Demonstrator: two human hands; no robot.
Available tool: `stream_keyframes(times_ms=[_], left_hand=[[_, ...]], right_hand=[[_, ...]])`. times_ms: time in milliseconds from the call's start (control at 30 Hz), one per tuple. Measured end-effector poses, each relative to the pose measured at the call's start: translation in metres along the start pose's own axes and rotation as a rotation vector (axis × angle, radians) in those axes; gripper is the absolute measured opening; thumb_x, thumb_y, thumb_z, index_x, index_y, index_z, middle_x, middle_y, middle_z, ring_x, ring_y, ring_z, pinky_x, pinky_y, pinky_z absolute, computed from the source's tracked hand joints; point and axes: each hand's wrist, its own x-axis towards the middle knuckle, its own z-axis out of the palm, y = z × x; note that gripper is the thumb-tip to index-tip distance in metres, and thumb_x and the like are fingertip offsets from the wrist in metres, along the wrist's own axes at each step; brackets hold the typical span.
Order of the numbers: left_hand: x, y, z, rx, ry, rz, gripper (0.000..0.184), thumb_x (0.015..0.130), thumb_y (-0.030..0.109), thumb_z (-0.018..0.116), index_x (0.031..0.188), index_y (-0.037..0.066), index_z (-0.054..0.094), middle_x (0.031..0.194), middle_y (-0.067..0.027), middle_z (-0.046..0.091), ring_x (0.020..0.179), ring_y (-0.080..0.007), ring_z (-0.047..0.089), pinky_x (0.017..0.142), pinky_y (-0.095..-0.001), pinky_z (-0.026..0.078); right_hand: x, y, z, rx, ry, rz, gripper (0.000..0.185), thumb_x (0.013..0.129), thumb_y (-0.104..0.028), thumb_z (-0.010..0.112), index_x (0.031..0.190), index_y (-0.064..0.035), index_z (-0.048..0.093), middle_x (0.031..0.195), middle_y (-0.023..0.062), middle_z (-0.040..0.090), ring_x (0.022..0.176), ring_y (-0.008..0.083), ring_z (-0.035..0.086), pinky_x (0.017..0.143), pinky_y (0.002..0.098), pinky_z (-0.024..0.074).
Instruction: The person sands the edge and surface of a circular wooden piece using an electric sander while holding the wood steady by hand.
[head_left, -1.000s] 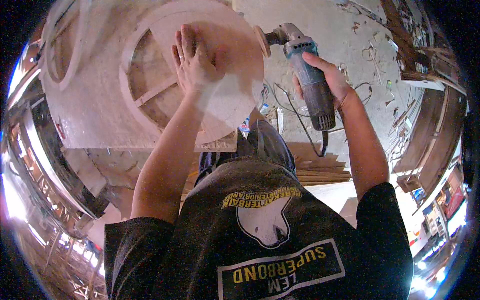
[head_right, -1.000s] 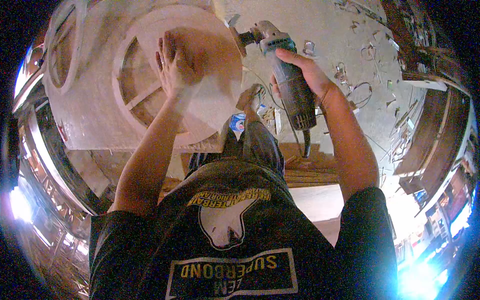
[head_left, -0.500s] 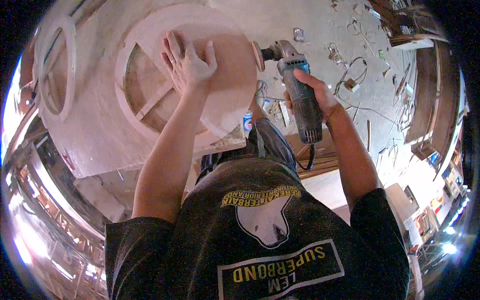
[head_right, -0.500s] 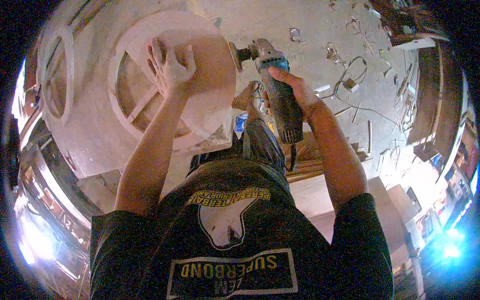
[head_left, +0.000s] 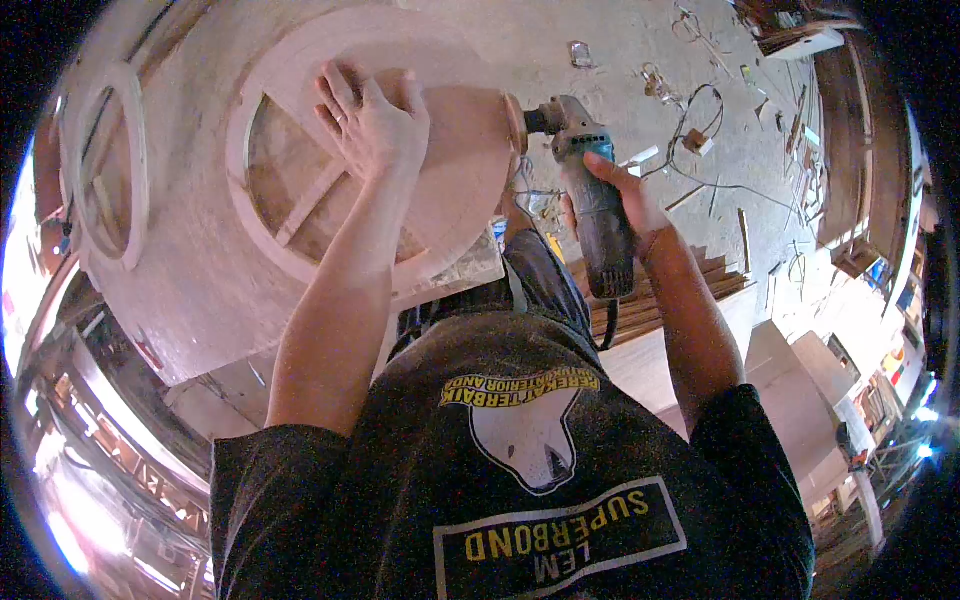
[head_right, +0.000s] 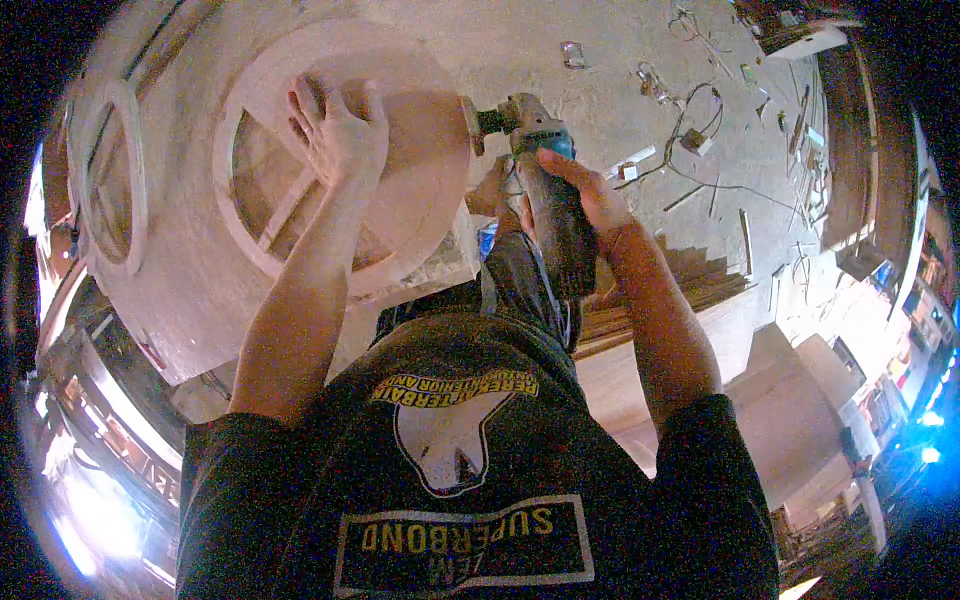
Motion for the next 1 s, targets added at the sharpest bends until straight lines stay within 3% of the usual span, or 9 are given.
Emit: stream_keyframes(times_ms=[133,267,367,433,533,633,700,1000], left_hand=[[-0.002,-0.001,0.000,-0.002,-0.002,0.001,0.083,0.105,0.057,0.048,0.162,-0.002,0.034,0.174,-0.0236,0.018,0.163,-0.0371,0.012,0.131,-0.0515,0.008],[-0.002,0.000,-0.011,0.000,-0.032,0.002,0.085,0.103,0.056,0.052,0.163,-0.002,0.033,0.174,-0.0242,0.017,0.163,-0.0370,0.010,0.130,-0.0570,0.006],[-0.024,-0.004,-0.025,-0.029,-0.045,0.343,0.092,0.097,0.057,0.062,0.163,0.000,0.034,0.175,-0.0234,0.013,0.163,-0.0372,0.008,0.128,-0.0641,0.001],[-0.064,0.008,-0.030,0.008,-0.260,0.586,0.103,0.086,0.058,0.073,0.162,0.000,0.035,0.176,-0.0212,0.008,0.164,-0.0370,0.007,0.124,-0.0713,-0.002],[-0.095,0.036,-0.057,-0.082,-0.461,0.562,0.113,0.078,0.054,0.081,0.164,0.000,0.029,0.177,-0.0175,0.008,0.164,-0.0363,0.005,0.123,-0.0731,-0.002],[-0.103,0.043,-0.038,-0.007,-0.357,0.515,0.110,0.076,0.048,0.080,0.164,0.002,0.031,0.177,-0.0163,0.003,0.164,-0.0357,0.004,0.121,-0.0768,-0.003],[-0.104,0.048,-0.038,-0.017,-0.403,0.444,0.110,0.075,0.043,0.081,0.165,0.005,0.030,0.178,-0.0147,0.004,0.164,-0.0355,0.004,0.121,-0.0767,-0.003],[-0.068,0.075,-0.022,-0.011,-0.302,0.177,0.110,0.073,0.036,0.083,0.166,0.009,0.030,0.179,-0.0100,0.006,0.165,-0.0342,0.002,0.120,-0.0775,-0.003]], right_hand=[[-0.014,0.019,0.002,-0.094,0.049,-0.005,0.066,0.092,-0.068,0.066,0.109,-0.0043,0.069,0.081,0.0109,0.072,0.064,0.0222,0.069,0.059,0.0357,0.0573],[-0.031,0.044,-0.011,0.004,0.043,0.034,0.055,0.094,-0.059,0.068,0.108,-0.0064,0.068,0.085,0.0103,0.073,0.067,0.0237,0.071,0.062,0.0379,0.0583],[-0.060,0.049,-0.007,0.069,0.231,-0.077,0.055,0.092,-0.060,0.070,0.106,-0.0068,0.068,0.084,0.0103,0.073,0.065,0.0233,0.070,0.060,0.0383,0.0570],[-0.058,0.065,-0.044,0.153,0.272,-0.062,0.057,0.091,-0.061,0.072,0.102,-0.0049,0.068,0.081,0.0111,0.073,0.062,0.0236,0.070,0.058,0.0378,0.0577],[-0.067,0.070,-0.074,0.197,0.354,-0.102,0.058,0.089,-0.061,0.074,0.099,-0.0041,0.068,0.079,0.0119,0.072,0.061,0.0235,0.070,0.057,0.0375,0.0582],[-0.080,0.065,-0.085,0.167,0.404,-0.149,0.057,0.090,-0.060,0.073,0.100,-0.0049,0.068,0.079,0.0117,0.072,0.062,0.0230,0.070,0.058,0.0367,0.0582],[-0.084,0.064,-0.093,0.145,0.378,-0.177,0.056,0.090,-0.060,0.073,0.101,-0.0054,0.068,0.079,0.0113,0.072,0.062,0.0227,0.070,0.057,0.0366,0.0580],[-0.070,0.035,-0.098,0.152,0.364,-0.037,0.059,0.089,-0.063,0.073,0.096,-0.0041,0.070,0.077,0.0115,0.072,0.061,0.0220,0.069,0.056,0.0363,0.0572]])
